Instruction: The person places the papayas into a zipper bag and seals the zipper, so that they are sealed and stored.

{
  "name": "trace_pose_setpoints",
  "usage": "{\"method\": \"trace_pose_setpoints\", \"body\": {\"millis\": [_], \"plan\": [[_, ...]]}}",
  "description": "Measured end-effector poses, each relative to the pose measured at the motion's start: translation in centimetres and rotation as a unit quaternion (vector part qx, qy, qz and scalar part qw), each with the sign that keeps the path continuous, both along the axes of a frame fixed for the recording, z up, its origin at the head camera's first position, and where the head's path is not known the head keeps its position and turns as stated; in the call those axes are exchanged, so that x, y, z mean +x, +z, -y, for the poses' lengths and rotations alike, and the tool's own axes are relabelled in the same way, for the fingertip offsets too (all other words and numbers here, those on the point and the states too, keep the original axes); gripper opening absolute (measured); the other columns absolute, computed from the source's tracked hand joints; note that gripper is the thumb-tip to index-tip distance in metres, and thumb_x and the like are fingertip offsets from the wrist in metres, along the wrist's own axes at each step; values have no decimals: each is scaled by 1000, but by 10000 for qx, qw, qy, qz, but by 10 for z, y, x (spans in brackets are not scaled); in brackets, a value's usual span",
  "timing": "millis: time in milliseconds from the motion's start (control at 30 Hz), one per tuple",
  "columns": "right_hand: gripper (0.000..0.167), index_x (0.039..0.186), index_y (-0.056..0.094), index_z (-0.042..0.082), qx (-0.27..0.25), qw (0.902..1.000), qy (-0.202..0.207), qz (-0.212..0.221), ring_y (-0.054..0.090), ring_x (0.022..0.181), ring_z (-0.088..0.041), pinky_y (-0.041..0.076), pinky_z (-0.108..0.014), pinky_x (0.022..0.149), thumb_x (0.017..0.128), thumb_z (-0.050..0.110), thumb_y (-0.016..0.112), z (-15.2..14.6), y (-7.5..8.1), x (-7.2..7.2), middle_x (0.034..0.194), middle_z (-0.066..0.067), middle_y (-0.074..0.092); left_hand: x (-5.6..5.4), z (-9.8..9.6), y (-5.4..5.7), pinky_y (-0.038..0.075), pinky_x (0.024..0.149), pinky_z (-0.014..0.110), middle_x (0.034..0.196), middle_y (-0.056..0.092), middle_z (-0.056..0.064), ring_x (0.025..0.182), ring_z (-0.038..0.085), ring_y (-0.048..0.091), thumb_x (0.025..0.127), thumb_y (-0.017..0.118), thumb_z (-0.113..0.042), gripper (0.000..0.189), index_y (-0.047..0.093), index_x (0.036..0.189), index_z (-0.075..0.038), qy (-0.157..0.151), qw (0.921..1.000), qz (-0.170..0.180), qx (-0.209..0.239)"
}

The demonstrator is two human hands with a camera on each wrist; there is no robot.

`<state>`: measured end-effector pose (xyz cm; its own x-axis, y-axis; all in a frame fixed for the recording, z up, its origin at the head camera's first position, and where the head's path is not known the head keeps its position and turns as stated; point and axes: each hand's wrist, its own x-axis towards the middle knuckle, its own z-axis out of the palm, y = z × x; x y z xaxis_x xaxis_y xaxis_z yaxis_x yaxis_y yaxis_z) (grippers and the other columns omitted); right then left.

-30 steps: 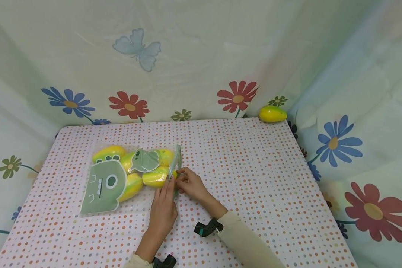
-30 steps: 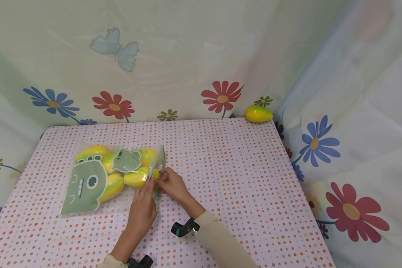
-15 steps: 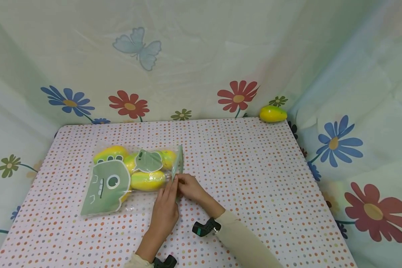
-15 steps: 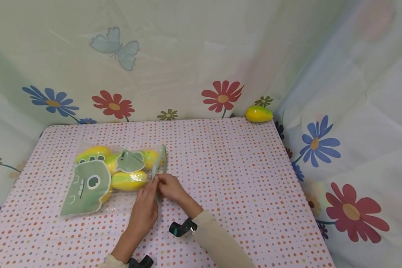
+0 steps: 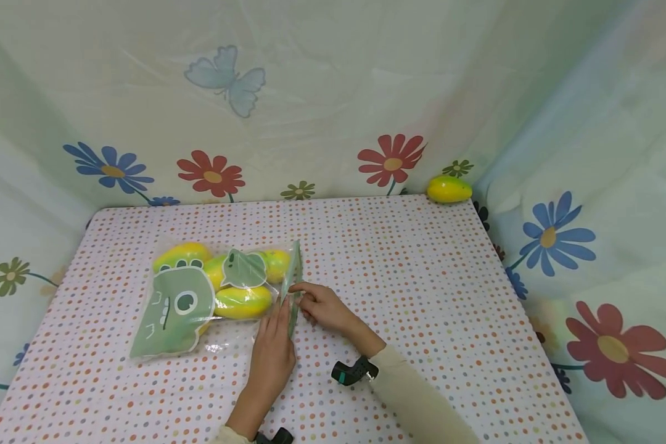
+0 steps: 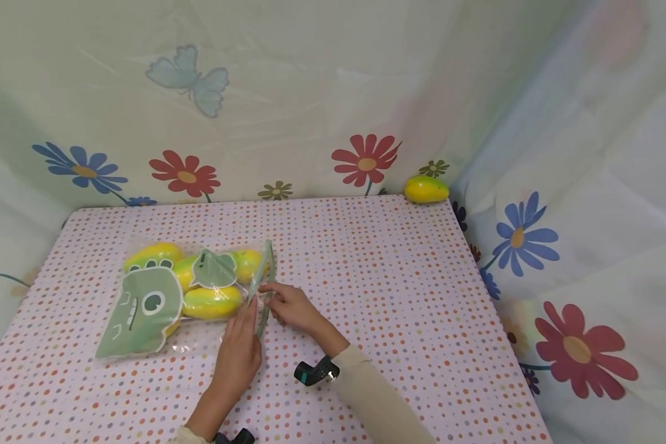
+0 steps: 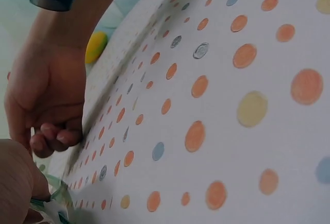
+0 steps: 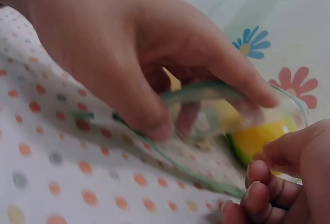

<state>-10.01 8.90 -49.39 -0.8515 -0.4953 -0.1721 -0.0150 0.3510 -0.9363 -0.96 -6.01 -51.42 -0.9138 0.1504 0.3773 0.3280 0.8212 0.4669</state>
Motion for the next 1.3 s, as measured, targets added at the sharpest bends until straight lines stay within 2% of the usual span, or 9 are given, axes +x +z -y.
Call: {"method": "trace_pose_setpoints", "body": {"millis": [233, 433, 533, 633, 700, 800, 933, 1033, 1300], "plan": [[27, 118, 66, 2, 223, 9972, -684, -200, 50, 54, -14, 42, -22, 50, 98, 7, 48, -26, 7, -12, 70, -19, 61, 1, 0, -1, 49, 88, 39, 154, 38, 20, 108, 30, 51, 74, 67, 16, 88, 30, 152, -1, 18, 10000, 25, 5], [23, 111, 68, 0, 990, 9824, -1309, -889, 54, 57, -17, 43, -22, 51, 97, 6, 50, -71, 20, -41, 73, -17, 65, -1, 0, 0, 48, 92, 41, 154, 36, 21, 112, 32, 50, 75, 66, 17, 87, 29, 152, 0, -20, 9998, 191, 86], [22, 110, 67, -1, 2241, 9504, -1385, -1656, 56, 61, -19, 44, -26, 53, 97, 9, 53, -99, 31, -62, 78, -15, 66, -3, 0, 1, 48, 89, 40, 155, 34, 22, 110, 31, 50, 75, 67, 17, 87, 29, 152, 1, -49, 9997, 241, 31], [22, 110, 65, -1, 3786, 8887, -1306, -2233, 57, 70, -23, 48, -35, 60, 97, 14, 54, -127, 42, -83, 87, -15, 64, -4, 0, 0, 48, 87, 40, 156, 33, 22, 110, 31, 49, 73, 68, 17, 88, 29, 151, 2, -27, 9995, 306, -70], [23, 108, 64, -2, 4505, 8522, -1232, -2358, 58, 80, -29, 50, -42, 69, 97, 15, 54, -144, 47, -95, 95, -18, 62, -5, 0, -1, 47, 89, 40, 157, 31, 22, 113, 32, 47, 73, 68, 16, 88, 29, 151, 3, -3, 9991, 405, -128], [28, 114, 61, -6, 5046, 8222, -1188, -2350, 57, 93, -42, 49, -53, 82, 96, 14, 53, -168, 49, -107, 106, -28, 60, -3, -1, -4, 46, 95, 42, 158, 28, 22, 120, 33, 45, 72, 69, 16, 88, 30, 150, 4, 54, 9978, 652, -135], [42, 131, 52, -9, 5307, 8079, -1303, -2205, 50, 113, -52, 41, -63, 96, 95, 14, 53, -191, 49, -117, 127, -35, 52, -4, -2, -4, 46, 95, 42, 159, 26, 21, 121, 32, 44, 72, 70, 15, 90, 29, 151, 3, 92, 9955, 945, -78], [45, 133, 48, -10, 5385, 8010, -1436, -2187, 46, 118, -52, 39, -64, 99, 95, 14, 54, -201, 48, -124, 132, -34, 49, -5, -2, -2, 46, 93, 42, 159, 26, 21, 119, 31, 44, 72, 70, 15, 91, 28, 152, 2, 92, 9944, 1051, -57], [47, 127, 46, -14, 5208, 8125, -1581, -2088, 43, 113, -51, 36, -67, 100, 91, 14, 55, -220, 59, -148, 123, -35, 49, -7, -2, -5, 48, 88, 41, 157, 30, 23, 112, 29, 46, 69, 72, 15, 91, 32, 150, 3, 111, 9957, 920, 5]]}}
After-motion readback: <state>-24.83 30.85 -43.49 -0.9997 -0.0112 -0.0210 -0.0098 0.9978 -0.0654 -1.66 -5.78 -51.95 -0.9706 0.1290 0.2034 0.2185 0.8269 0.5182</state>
